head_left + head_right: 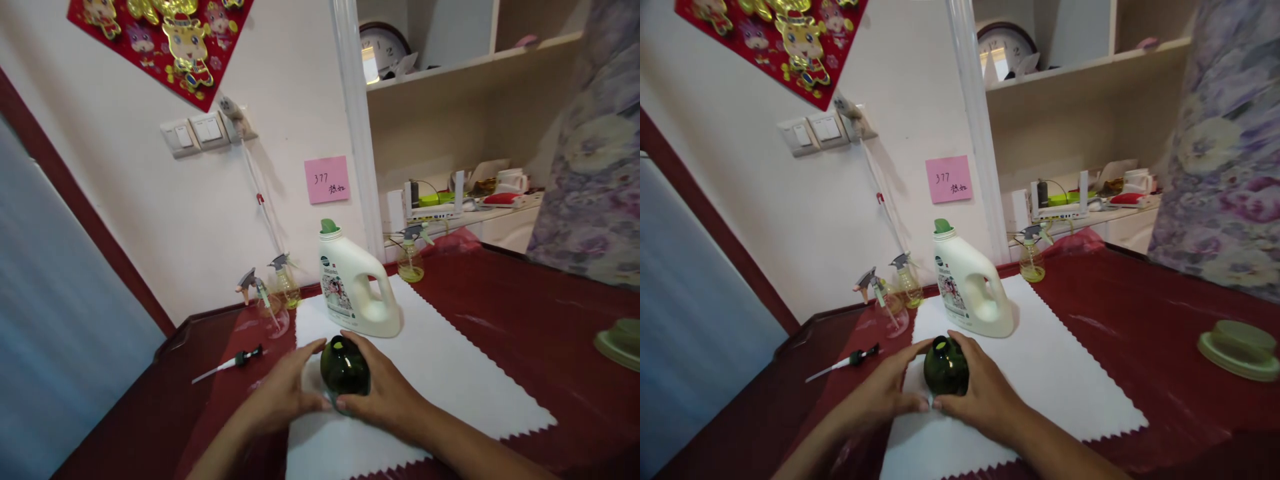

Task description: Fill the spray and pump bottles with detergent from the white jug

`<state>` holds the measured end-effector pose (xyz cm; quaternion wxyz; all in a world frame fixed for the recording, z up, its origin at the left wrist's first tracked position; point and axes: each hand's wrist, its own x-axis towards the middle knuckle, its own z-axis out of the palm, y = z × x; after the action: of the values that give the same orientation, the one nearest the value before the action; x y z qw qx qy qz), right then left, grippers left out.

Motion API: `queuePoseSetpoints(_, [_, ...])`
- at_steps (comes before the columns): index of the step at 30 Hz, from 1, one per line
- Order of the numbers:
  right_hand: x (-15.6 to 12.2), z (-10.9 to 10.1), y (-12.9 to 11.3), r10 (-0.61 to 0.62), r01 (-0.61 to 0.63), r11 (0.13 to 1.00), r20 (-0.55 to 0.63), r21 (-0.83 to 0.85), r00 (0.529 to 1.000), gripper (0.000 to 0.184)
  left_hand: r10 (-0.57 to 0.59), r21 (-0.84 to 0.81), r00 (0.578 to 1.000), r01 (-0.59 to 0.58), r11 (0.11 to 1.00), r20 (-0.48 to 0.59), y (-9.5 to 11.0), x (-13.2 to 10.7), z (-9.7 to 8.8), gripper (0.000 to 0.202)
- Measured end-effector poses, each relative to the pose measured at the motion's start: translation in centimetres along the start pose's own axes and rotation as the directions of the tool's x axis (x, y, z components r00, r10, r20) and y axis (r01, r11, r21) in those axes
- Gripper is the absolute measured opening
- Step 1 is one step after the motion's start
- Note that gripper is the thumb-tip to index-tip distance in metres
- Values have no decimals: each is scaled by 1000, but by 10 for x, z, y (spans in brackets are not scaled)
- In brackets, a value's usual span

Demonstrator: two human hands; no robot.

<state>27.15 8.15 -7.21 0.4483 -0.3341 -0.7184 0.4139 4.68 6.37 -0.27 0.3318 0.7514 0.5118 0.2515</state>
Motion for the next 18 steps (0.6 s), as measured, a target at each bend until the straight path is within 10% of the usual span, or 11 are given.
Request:
queuePoseSetpoints(3, [-2,0,-3,23,-23,1000,-9,-9,1000,96,-96,238,990,119,964,-108,-5,-5,-47,27])
queuePoseSetpoints(7, [-3,-2,-8,63,-64,998,-3,-27,998,98,-199,515,914,369,774,-354,-36,-11,-93,34])
queuePoseSetpoints(13, [-2,-3,-8,103,-102,993,27,-57,994,102,-294,566,868,486,666,-400,-89,-13,-93,41])
queuePoseSetpoints(18, [-3,-4,-9,109,-106,992,43,-66,993,103,-240,514,877,444,733,-416,-78,-15,-95,26])
